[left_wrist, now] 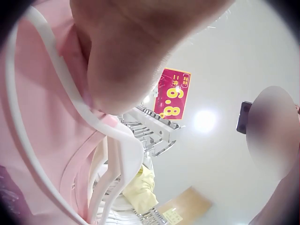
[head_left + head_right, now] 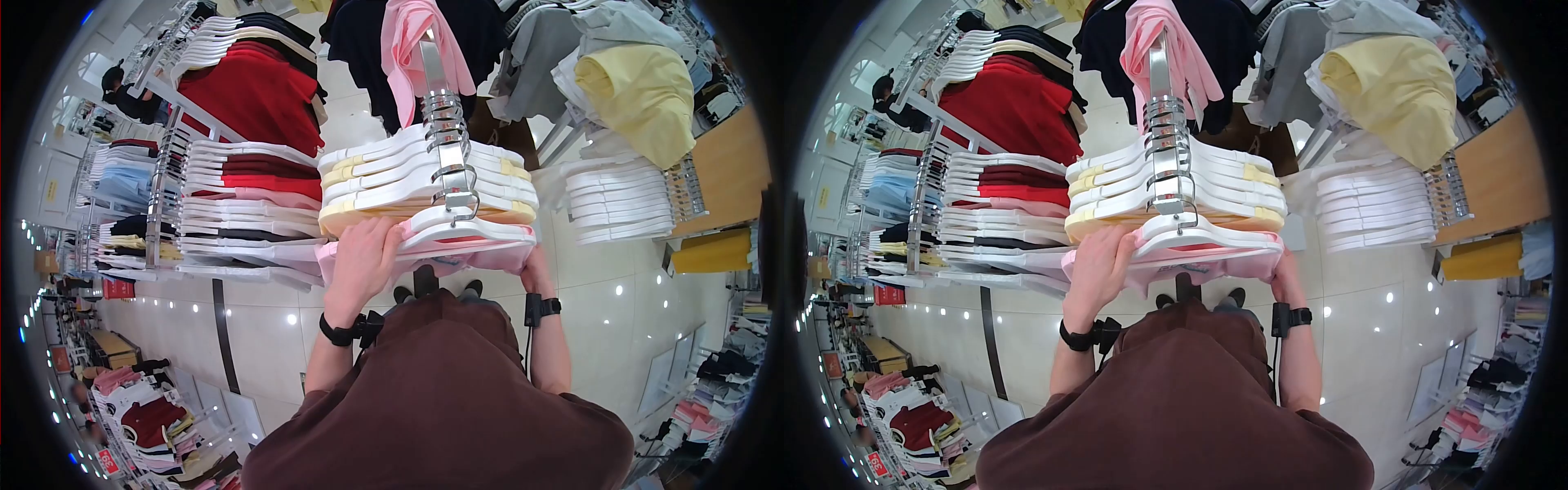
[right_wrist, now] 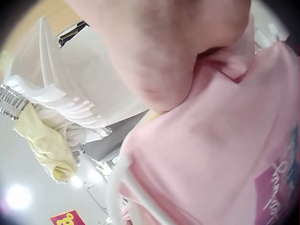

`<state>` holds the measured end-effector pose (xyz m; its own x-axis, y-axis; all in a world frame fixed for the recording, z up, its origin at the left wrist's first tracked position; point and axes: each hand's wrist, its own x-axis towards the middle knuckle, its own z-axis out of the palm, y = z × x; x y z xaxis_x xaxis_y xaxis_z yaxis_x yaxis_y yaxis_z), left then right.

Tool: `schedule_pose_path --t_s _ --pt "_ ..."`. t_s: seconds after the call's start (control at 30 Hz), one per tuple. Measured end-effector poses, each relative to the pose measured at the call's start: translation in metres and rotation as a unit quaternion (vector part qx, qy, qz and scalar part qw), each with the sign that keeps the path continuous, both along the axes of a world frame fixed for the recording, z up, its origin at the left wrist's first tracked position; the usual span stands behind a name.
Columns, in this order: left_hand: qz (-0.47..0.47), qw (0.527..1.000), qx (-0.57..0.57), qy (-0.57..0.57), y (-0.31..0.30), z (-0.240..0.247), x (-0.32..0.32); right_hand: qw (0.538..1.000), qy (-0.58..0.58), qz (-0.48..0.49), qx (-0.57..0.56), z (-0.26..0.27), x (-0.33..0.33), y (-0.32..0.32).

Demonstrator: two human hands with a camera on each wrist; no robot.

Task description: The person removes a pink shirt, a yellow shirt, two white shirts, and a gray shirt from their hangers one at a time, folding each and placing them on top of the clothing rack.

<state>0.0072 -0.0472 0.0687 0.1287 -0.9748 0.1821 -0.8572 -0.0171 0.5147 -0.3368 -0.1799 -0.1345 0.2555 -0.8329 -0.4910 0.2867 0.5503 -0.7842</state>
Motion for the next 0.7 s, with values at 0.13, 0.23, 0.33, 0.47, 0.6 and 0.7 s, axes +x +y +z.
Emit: schedule_pose_path --t_s 0.13,0.23,0.33,0.47,0.6,0.7 --pt "0.006 1.0 0.002 -0.028 -0.003 0.001 -0.001 0.999 0.023 -0.016 -0.018 -0.033 0.004 0.01" --pt "0.01 0.999 -0.009 -0.036 -0.006 0.006 0.001 0.996 0.069 0.01 -0.061 -0.059 0.012 0.007" --pt "0.012 1.0 -0.004 -0.029 -0.009 0.008 0.004 0.989 0.135 -0.002 -0.061 -0.091 0.009 -0.001" --pt "0.004 0.995 0.043 0.086 -0.01 -0.007 -0.005 0.926 0.341 0.123 -0.108 -0.159 0.011 0.003" --pt "0.014 0.988 0.103 0.112 -0.007 -0.006 -0.005 0.988 0.054 0.127 0.066 -0.111 0.039 0.024" --pt "0.049 0.927 0.222 0.297 0.001 0.007 0.01 0.945 -0.103 0.292 0.108 -0.063 0.027 0.025"
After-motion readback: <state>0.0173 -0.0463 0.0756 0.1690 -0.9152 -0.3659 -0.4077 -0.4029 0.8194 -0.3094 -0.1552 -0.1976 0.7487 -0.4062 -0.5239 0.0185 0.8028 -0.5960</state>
